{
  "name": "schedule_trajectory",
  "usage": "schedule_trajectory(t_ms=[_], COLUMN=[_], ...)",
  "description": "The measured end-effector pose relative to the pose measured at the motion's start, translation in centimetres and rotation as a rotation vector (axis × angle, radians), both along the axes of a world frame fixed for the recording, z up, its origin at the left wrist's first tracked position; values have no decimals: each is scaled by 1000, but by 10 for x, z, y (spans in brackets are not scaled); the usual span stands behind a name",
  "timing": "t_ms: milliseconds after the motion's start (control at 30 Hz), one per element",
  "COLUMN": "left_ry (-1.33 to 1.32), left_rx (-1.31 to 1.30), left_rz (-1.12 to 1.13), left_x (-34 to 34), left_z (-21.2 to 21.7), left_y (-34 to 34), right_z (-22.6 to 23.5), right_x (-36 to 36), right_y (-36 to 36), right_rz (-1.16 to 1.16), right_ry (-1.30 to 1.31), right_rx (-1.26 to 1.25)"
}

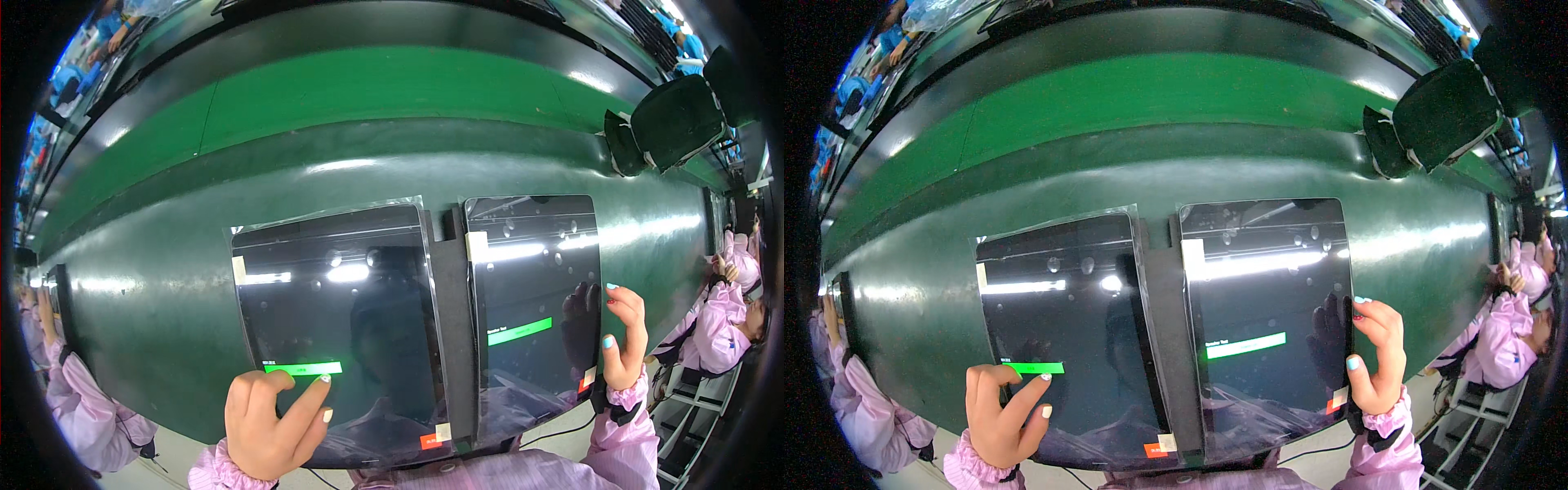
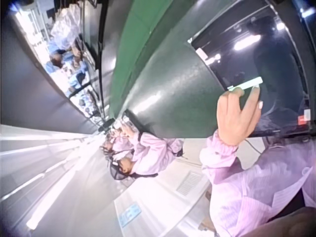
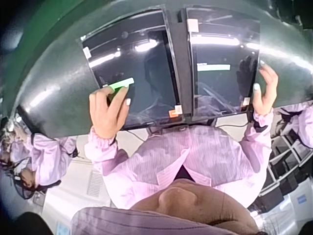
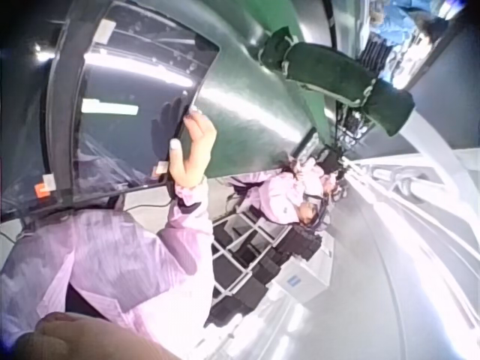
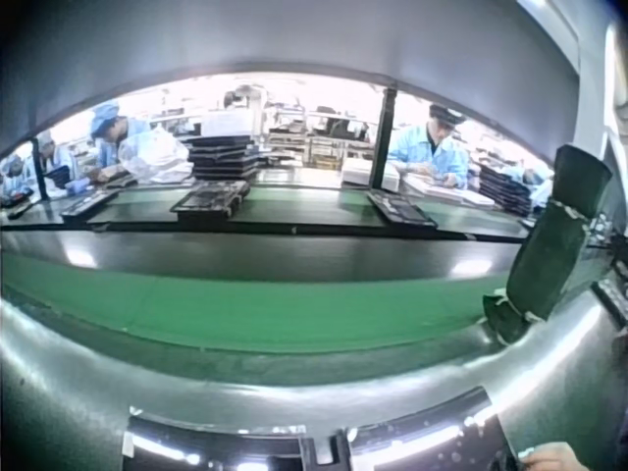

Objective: Checking and testing tablet devices on an assembly line.

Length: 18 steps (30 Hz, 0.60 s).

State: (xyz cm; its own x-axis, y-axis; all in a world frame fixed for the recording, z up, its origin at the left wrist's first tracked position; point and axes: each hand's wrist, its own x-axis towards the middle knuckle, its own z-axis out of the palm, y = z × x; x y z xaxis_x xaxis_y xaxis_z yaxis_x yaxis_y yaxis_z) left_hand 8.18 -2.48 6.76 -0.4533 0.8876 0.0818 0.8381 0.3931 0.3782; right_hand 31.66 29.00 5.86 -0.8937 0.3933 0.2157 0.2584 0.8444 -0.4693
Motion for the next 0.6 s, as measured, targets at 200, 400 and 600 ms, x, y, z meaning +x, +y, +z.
schedule_trajectory(t_ms=[200, 400, 600], left_ry=[123, 84, 113], left_rx=[-8, 45, 95], left_rz=[-35, -7, 9], left_x=[-3, -3, -3], left_z=[-4, -10, -10], left_y=[1, 0, -3], right_z=[1, -2, -2], right_x=[0, 0, 0], right_y=[-2, -3, -5], right_rz=[1, -41, -39], right_ry=[38, 119, 111], right_rx=[48, 8, -13])
